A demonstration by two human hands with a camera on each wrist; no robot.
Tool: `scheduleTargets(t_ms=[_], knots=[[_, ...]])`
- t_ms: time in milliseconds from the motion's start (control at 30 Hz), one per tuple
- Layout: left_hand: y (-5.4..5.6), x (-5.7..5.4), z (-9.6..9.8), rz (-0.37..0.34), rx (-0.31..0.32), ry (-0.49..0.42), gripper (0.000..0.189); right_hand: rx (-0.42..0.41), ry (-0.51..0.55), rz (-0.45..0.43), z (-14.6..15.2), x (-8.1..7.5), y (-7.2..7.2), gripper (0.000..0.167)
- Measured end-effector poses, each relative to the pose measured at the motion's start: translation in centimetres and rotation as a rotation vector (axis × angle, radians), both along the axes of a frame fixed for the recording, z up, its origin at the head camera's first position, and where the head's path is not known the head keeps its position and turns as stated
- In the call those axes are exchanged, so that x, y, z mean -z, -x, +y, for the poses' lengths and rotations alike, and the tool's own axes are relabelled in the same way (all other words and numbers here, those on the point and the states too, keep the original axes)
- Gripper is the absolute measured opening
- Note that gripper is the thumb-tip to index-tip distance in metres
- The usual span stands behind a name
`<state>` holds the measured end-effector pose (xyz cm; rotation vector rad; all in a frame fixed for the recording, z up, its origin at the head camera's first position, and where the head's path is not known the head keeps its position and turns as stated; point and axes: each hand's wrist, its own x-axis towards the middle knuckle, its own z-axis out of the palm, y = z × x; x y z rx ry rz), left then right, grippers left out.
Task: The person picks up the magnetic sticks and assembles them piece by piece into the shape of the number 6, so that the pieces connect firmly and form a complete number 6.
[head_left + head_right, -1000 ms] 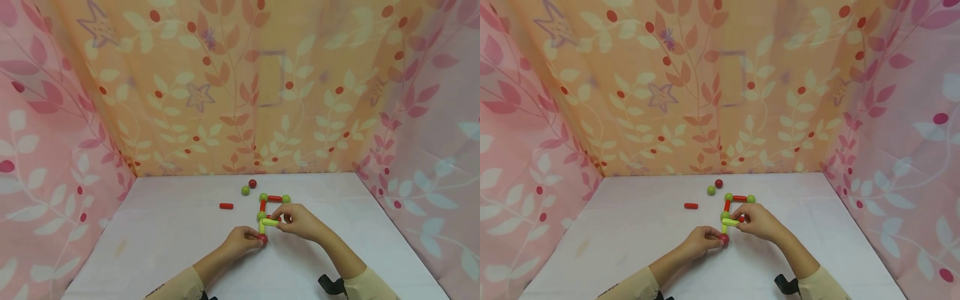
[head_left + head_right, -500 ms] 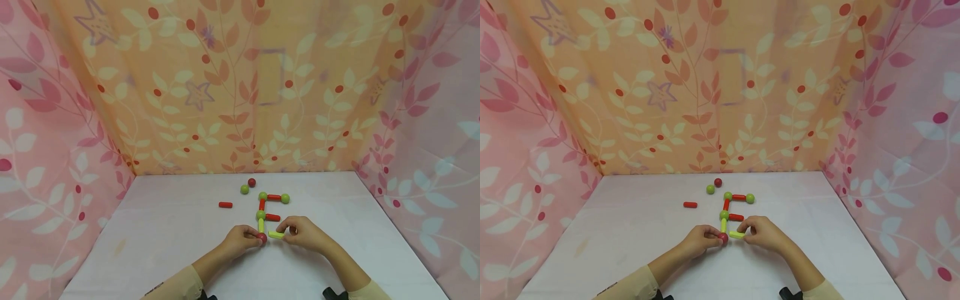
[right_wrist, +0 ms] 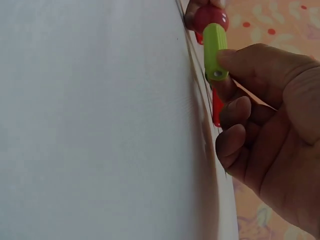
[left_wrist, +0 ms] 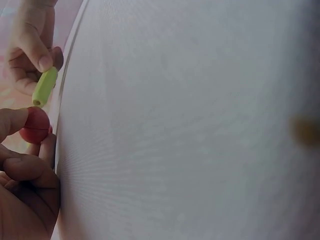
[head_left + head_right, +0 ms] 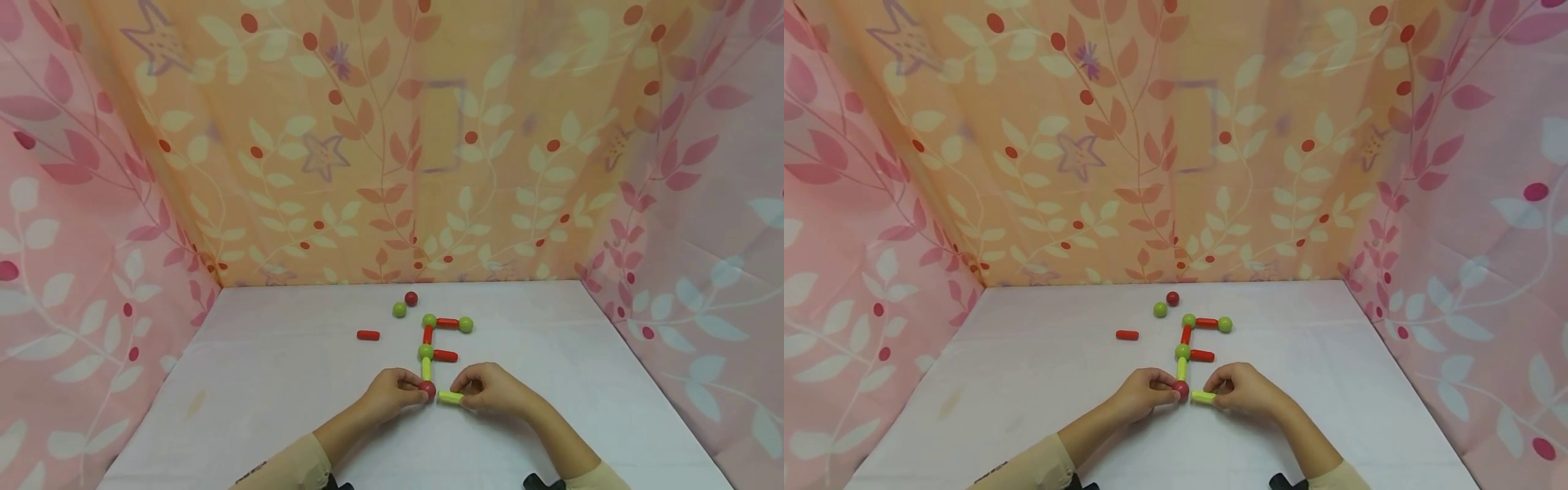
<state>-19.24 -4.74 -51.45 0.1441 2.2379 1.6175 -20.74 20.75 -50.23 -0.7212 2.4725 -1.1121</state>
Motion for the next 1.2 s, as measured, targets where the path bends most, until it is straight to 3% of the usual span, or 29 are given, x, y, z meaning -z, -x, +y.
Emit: scheduleTargets(t_ms=[567, 800, 1200], knots=[[0.0, 0.1, 0.2, -0.007, 0.016, 0.033, 0.028, 0.015, 0.018, 0.02, -0.2, 1.1, 0.1, 0.021], [0.1, 0.0, 0.3, 0.015, 0.018, 0.048, 0.026, 0.015, 0.031, 0.067, -0.1, 1.0, 0.2, 0.023], [0.6, -0.6, 0.1, 0.041, 0.092, 0.099, 0.025, 0.019, 0.021, 0.112, 0.1, 1.2, 0.4, 0.023]])
